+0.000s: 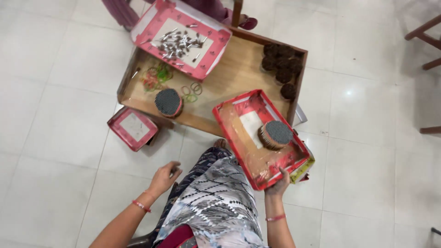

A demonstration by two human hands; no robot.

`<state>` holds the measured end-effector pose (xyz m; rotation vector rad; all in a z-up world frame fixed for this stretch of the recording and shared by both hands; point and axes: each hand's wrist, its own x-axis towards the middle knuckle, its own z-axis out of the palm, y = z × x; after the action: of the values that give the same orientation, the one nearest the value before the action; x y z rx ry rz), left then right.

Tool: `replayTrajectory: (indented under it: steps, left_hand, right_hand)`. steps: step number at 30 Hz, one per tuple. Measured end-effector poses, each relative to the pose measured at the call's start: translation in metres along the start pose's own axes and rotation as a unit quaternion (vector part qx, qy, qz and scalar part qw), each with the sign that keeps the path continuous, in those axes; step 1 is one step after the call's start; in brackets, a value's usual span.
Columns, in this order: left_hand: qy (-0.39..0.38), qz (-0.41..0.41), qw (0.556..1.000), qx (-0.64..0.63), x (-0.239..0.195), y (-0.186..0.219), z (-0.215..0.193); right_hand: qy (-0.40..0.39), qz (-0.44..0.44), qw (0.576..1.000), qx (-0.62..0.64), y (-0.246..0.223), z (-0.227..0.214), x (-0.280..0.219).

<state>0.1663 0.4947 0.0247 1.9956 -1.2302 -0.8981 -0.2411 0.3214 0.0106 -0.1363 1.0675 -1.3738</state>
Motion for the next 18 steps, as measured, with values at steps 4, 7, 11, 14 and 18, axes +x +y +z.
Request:
replayTrajectory:
  steps: [4, 7, 11, 14, 18]
  left_hand:
    - [-0.125, -0.094, 0.971, 0.181, -0.13, -0.129, -0.008]
    - [-0.271, -0.259, 0.908, 0.189, -0.221, -0.152, -0.016]
    - [-0.41, -0.626, 0.643, -0.164, -0.347, -0.194, 0.017]
    - [-0.403, -0.63, 0.651, -0.129, -0.376, -0.212, -0.012]
    - [-0.399, -0.606, 0.687, -0.038, -0.369, -0.252, -0.061]
  right_hand:
    - [-0.08, 0.06, 0.994, 0.044, 0.039, 0.034, 0.037]
    - [-0.081, 0.047, 0.993, -0.077, 0.064, 0.037, 0.049]
    - [-0.064, 0.071, 0.956, -0.278, 0.074, 0.004, 0.027]
    - [-0.075, 0.018, 0.853, -0.516, 0.12, -0.178, 0.015]
    - [-0.037, 0.01, 0.611, -0.791, 0.138, -0.262, -0.154]
